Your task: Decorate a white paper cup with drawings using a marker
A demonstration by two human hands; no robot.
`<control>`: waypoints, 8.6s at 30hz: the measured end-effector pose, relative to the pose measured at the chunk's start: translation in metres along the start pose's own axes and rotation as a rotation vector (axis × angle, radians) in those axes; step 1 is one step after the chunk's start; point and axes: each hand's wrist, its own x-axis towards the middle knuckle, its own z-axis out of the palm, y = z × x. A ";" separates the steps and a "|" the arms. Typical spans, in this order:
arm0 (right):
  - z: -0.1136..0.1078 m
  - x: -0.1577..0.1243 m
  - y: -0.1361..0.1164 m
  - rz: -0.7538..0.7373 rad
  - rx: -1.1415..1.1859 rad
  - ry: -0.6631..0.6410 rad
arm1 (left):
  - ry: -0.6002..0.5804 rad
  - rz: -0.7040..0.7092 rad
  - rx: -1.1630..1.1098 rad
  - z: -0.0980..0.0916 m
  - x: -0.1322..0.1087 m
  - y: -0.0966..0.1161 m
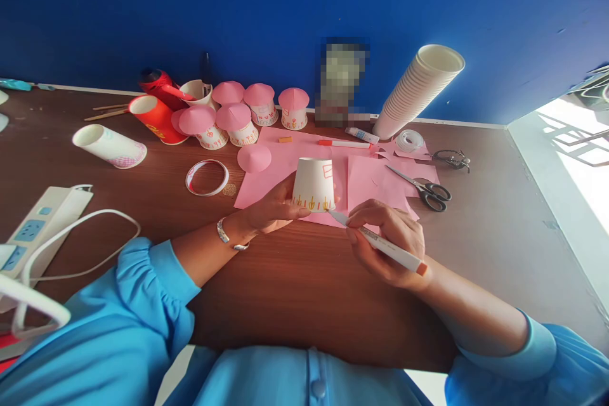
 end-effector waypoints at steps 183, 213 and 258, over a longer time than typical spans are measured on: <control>-0.003 0.001 -0.003 -0.066 0.023 0.022 | 0.150 -0.037 0.058 -0.004 0.006 -0.006; 0.000 0.001 0.001 -0.033 -0.045 0.038 | 0.108 -0.021 0.144 -0.003 0.004 -0.004; -0.002 0.001 -0.001 -0.031 -0.045 0.037 | 0.104 -0.051 0.191 -0.005 0.001 -0.004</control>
